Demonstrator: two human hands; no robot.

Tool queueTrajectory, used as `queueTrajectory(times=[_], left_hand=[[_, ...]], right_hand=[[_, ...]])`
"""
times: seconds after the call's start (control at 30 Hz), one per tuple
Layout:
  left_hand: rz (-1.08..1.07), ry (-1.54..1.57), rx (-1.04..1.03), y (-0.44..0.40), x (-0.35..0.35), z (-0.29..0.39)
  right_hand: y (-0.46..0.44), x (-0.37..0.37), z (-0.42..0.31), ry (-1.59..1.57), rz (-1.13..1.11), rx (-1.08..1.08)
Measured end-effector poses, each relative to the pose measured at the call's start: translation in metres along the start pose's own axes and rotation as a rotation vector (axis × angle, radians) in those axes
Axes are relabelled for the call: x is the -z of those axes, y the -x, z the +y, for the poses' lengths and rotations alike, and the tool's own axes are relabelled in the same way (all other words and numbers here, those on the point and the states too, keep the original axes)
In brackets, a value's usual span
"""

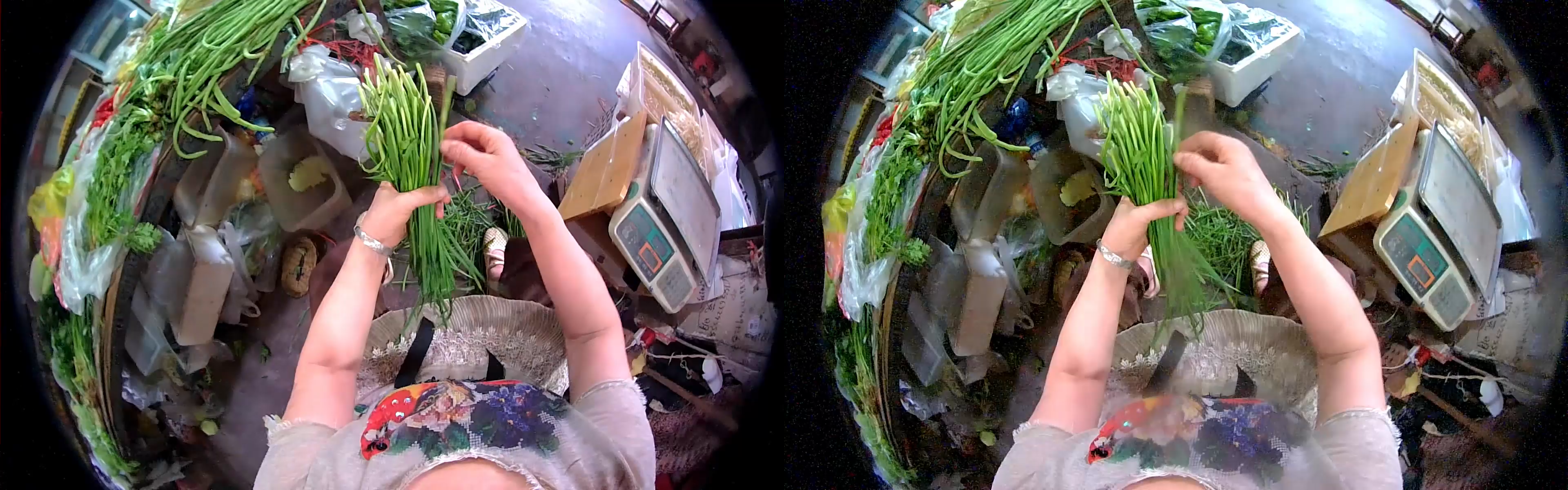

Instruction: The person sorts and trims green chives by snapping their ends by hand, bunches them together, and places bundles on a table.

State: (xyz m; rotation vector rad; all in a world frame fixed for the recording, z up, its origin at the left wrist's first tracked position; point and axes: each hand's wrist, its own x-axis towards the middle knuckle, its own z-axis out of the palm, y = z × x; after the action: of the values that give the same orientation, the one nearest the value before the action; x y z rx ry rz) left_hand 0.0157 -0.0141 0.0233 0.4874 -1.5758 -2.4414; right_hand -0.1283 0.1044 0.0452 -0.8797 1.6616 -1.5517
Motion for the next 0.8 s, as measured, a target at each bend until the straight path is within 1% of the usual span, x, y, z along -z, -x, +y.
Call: queueTrajectory(times=[0.03, 0.1, 0.17, 0.2, 0.23, 0.3, 0.37, 0.43, 0.47, 0.5, 0.63, 0.7, 0.77, 0.8], left_hand=[[-0.013, -0.018, 0.007, 0.002, 0.002, 0.004], [-0.005, -0.023, -0.005, 0.006, 0.002, 0.008], [-0.024, 0.004, 0.072, 0.004, 0.003, 0.006], [-0.014, -0.007, 0.074, 0.003, 0.000, 0.007], [-0.017, -0.014, 0.087, -0.002, -0.003, 0.002], [-0.022, -0.069, 0.090, -0.006, -0.004, -0.001], [-0.053, -0.093, 0.103, -0.008, -0.001, 0.002], [0.079, -0.090, 0.058, -0.011, -0.002, 0.001], [0.102, -0.058, 0.119, -0.011, -0.002, 0.002], [0.128, -0.063, 0.097, -0.011, -0.001, 0.000], [0.098, -0.095, 0.109, -0.009, -0.001, -0.001], [0.080, -0.110, 0.108, -0.007, -0.003, -0.003], [0.109, -0.125, 0.090, -0.004, -0.003, -0.005], [0.111, -0.125, 0.088, -0.002, -0.003, -0.006]], right_hand=[[-0.001, 0.000, -0.003, -0.056, 0.069, -0.041], [-0.005, 0.001, -0.003, -0.234, 0.062, -0.064], [-0.007, 0.003, 0.012, -0.393, -0.049, -0.046], [-0.008, 0.003, 0.017, -0.466, -0.117, -0.079], [-0.008, 0.007, 0.024, -0.518, -0.125, -0.086], [-0.013, 0.006, 0.033, -0.632, -0.097, -0.079], [-0.022, 0.009, 0.045, -0.666, -0.046, -0.045], [-0.018, 0.016, 0.039, -0.520, 0.009, -0.101], [-0.015, 0.023, 0.042, -0.520, -0.002, -0.115], [-0.013, 0.027, 0.044, -0.518, -0.016, -0.132], [-0.007, 0.028, 0.046, -0.603, -0.017, -0.156], [-0.006, 0.027, 0.044, -0.510, 0.059, -0.146], [-0.004, 0.028, 0.043, -0.497, 0.054, -0.129], [-0.003, 0.028, 0.038, -0.407, 0.034, -0.100]])
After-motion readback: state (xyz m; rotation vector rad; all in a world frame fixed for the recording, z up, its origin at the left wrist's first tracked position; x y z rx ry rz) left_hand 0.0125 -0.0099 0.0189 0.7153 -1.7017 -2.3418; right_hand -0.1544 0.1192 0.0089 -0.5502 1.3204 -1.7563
